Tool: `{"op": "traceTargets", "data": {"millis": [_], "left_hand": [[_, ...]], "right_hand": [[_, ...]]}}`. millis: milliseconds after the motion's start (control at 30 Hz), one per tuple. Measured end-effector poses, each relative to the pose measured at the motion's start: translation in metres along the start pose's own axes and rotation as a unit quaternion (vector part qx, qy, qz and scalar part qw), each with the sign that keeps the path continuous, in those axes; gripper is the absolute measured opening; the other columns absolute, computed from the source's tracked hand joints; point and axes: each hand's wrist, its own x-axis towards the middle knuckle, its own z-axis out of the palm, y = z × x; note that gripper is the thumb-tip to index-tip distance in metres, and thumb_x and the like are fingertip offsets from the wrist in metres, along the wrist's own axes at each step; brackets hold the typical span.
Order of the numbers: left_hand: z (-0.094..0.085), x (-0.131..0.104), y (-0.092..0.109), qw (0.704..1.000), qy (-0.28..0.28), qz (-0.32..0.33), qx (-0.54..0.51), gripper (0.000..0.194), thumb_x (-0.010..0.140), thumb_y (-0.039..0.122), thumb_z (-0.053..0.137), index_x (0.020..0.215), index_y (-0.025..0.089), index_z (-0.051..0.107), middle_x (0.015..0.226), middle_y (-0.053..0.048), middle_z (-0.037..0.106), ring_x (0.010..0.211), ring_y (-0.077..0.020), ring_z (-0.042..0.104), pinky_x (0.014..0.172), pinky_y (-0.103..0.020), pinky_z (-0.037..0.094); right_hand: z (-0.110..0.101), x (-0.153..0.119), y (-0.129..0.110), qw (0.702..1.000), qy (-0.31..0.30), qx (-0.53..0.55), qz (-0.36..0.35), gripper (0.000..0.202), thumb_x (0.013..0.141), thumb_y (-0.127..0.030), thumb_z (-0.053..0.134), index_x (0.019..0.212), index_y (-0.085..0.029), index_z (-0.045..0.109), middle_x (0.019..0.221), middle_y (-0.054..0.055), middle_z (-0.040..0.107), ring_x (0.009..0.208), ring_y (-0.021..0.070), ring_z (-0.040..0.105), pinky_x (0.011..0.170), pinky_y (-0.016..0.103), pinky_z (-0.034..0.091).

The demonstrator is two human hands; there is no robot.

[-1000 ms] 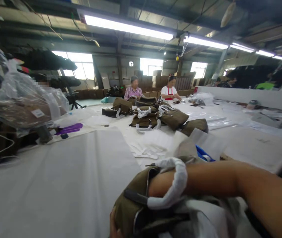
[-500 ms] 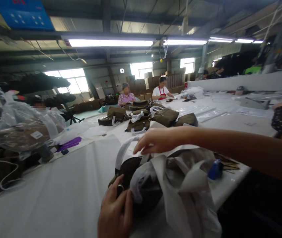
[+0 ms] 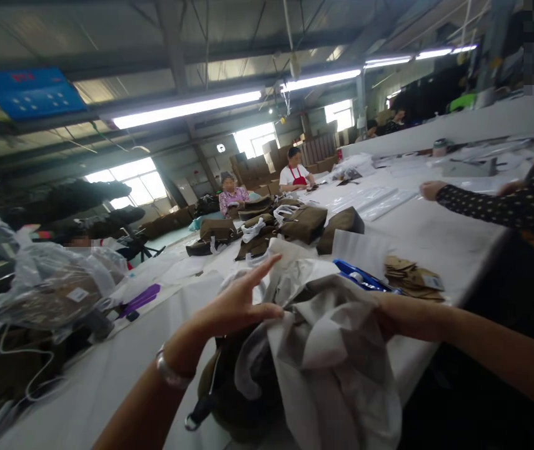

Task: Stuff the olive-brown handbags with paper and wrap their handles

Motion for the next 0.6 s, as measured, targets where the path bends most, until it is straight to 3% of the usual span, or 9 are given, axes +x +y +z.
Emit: {"op": "traceTargets", "data": {"millis": [67,167,267,367,400,467,533,600], "left_hand": [[0.007,0.020,-0.003,0.998,-0.068,0.002,0.003,0.104,0.065,0.037,0.090,0.156,0.029,0.039,0.160,-0.009,0.044,0.145,-0.0330,0.045,0.117,-0.048,0.039],[0.032,0.033,-0.005,0.993,-0.111,-0.021,-0.027,0.109,0.063,0.031,0.089,0.158,0.024,0.034,0.146,-0.011,0.060,0.134,-0.0298,0.058,0.113,-0.042,0.045],[0.055,0.031,-0.007,0.997,-0.064,-0.031,-0.036,0.108,0.066,0.025,0.085,0.159,0.021,0.031,0.140,-0.011,0.065,0.125,-0.0271,0.064,0.111,-0.040,0.046],[0.061,0.021,-0.010,0.999,0.025,-0.046,-0.010,0.085,0.075,0.022,0.074,0.153,0.016,0.043,0.136,-0.011,0.068,0.124,-0.0277,0.064,0.111,-0.041,0.047],[0.060,0.018,-0.011,0.997,0.047,-0.055,-0.005,0.076,0.077,0.021,0.069,0.150,0.016,0.048,0.134,-0.011,0.069,0.125,-0.0278,0.064,0.110,-0.041,0.047],[0.057,0.010,-0.012,0.995,0.076,-0.070,-0.004,0.064,0.079,0.019,0.062,0.142,0.015,0.057,0.131,-0.009,0.071,0.127,-0.0281,0.062,0.111,-0.041,0.047],[0.054,0.004,-0.012,0.994,0.081,-0.073,-0.011,0.060,0.080,0.021,0.064,0.139,0.016,0.061,0.130,-0.009,0.072,0.131,-0.0297,0.060,0.112,-0.042,0.047],[0.055,-0.002,-0.011,0.995,0.069,-0.067,-0.013,0.059,0.081,0.025,0.068,0.139,0.018,0.062,0.132,-0.011,0.071,0.133,-0.0318,0.058,0.112,-0.044,0.047]], "right_hand": [[0.010,0.009,-0.013,0.996,0.008,0.075,-0.040,0.041,0.088,-0.059,0.064,0.102,-0.022,0.076,0.097,0.009,0.077,0.084,0.0207,0.074,0.070,0.028,0.059],[0.022,0.022,-0.031,0.986,-0.032,0.133,-0.099,0.058,0.096,-0.068,0.049,0.102,-0.016,0.073,0.097,0.010,0.076,0.086,0.0190,0.072,0.079,0.031,0.059],[0.032,0.029,-0.041,0.977,-0.085,0.128,-0.149,0.070,0.093,-0.077,0.044,0.105,-0.014,0.073,0.103,0.012,0.076,0.093,0.0205,0.072,0.088,0.032,0.056],[0.027,0.036,-0.039,0.968,-0.102,0.081,-0.215,0.074,0.088,-0.081,0.049,0.104,-0.014,0.076,0.108,0.013,0.076,0.106,0.0250,0.070,0.104,0.040,0.049],[0.021,0.041,-0.036,0.967,-0.059,0.066,-0.237,0.076,0.087,-0.082,0.049,0.101,-0.013,0.076,0.107,0.015,0.076,0.107,0.0276,0.069,0.107,0.044,0.047],[0.007,0.057,-0.028,0.958,0.094,0.057,-0.265,0.077,0.084,-0.084,0.051,0.097,-0.012,0.077,0.110,0.018,0.074,0.114,0.0336,0.066,0.109,0.053,0.043],[-0.004,0.077,-0.023,0.933,0.226,0.074,-0.271,0.074,0.081,-0.081,0.059,0.108,-0.014,0.074,0.128,0.020,0.067,0.128,0.0371,0.057,0.113,0.057,0.038],[-0.006,0.097,-0.023,0.931,0.229,0.088,-0.271,0.073,0.081,-0.076,0.064,0.130,-0.022,0.065,0.149,0.014,0.053,0.143,0.0346,0.042,0.118,0.056,0.033]]}}
